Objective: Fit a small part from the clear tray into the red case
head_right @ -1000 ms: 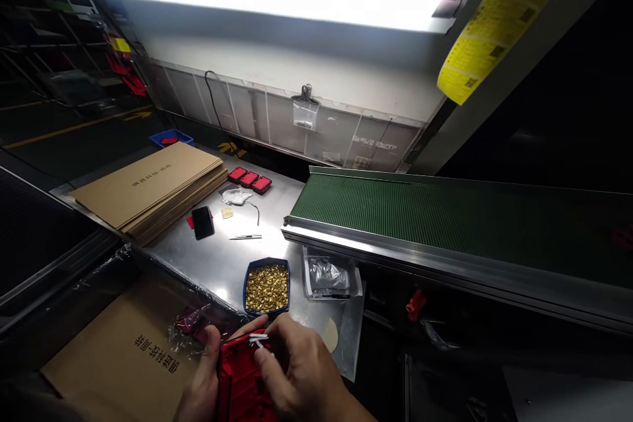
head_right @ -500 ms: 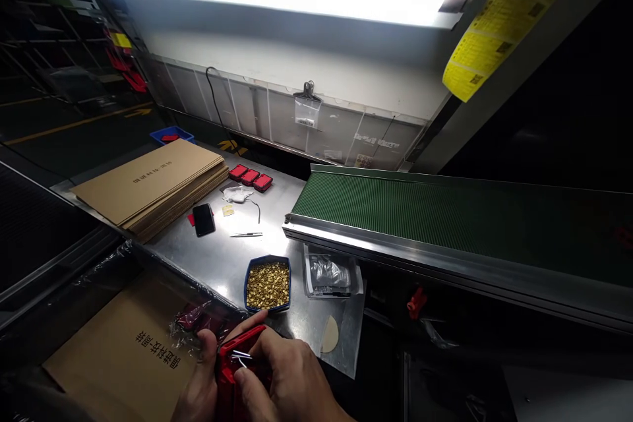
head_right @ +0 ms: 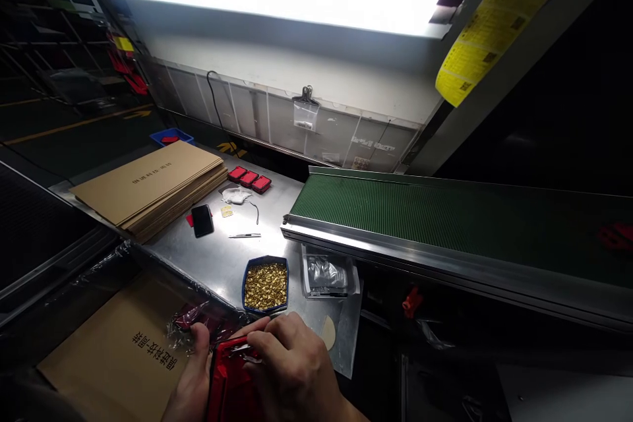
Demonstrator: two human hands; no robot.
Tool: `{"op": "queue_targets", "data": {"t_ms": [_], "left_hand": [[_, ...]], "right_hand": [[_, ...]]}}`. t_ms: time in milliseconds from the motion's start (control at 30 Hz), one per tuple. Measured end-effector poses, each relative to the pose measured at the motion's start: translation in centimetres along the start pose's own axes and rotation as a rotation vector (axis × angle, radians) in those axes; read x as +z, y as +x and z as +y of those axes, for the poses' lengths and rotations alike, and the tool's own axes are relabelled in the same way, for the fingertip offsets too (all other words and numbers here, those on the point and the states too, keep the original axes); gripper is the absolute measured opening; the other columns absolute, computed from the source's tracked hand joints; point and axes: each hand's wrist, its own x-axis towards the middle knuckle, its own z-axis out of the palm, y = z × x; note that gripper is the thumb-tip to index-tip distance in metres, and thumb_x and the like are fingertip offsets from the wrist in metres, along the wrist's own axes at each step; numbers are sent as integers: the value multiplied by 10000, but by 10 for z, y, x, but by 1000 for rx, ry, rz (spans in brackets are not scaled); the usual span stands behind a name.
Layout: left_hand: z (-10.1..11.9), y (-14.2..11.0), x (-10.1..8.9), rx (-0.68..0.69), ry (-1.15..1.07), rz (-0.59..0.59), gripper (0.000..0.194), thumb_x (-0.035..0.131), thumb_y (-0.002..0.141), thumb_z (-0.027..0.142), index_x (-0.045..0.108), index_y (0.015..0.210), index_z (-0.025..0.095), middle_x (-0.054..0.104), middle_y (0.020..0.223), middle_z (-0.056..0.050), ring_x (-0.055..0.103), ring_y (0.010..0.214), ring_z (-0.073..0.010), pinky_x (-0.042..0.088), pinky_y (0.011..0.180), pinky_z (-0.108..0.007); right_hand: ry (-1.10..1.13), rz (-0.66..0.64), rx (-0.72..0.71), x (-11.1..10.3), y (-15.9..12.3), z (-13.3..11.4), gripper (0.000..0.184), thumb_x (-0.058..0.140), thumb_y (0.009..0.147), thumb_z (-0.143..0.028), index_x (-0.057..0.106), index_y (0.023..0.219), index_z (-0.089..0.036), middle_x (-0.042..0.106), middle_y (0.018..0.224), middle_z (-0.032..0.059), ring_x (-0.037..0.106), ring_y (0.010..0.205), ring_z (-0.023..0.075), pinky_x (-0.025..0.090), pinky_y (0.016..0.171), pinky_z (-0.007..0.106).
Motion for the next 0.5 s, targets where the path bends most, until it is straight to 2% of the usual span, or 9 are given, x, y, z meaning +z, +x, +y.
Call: {"op": "queue_targets", "data": {"t_ms": [100, 233, 400, 500], "left_hand": [[0, 0, -2, 27, 23, 37, 751, 637, 800, 771, 669, 1210, 142, 706, 994, -128, 634, 1100, -365, 481, 1056, -477], [-1, 1, -7, 29, 15, 55, 710, 654, 809, 742, 690, 1152, 122, 708, 987, -141, 627, 1112, -376, 475, 1060, -484], [-7, -2, -11, -2, -71, 16, 678, 658, 835, 698, 678, 1205, 131, 727, 981, -121, 650, 1086, -344, 456, 1088, -457], [-4, -4, -11, -73, -90, 34, 692, 634, 851, 693, 659, 1259, 134, 745, 969, -116, 677, 1037, -340, 491, 1047, -446]], "right_hand": [[-20, 25, -54, -1, 3, -2, 230, 586, 921, -228, 646, 1143, -216, 729, 927, 81, 617, 751, 205, 517, 641, 337], [-68, -14, -85, 4, 1, 0, 236, 607, 917, -211, 639, 1150, -208, 733, 949, 82, 609, 751, 198, 509, 629, 328], [-231, 62, -166, 6, 0, -5, 147, 631, 909, -160, 663, 1050, -188, 717, 818, 48, 550, 652, 172, 448, 551, 305], [-207, 126, -186, -2, 2, -5, 196, 565, 932, -115, 668, 1087, -178, 709, 799, 46, 568, 649, 168, 449, 550, 298]]}}
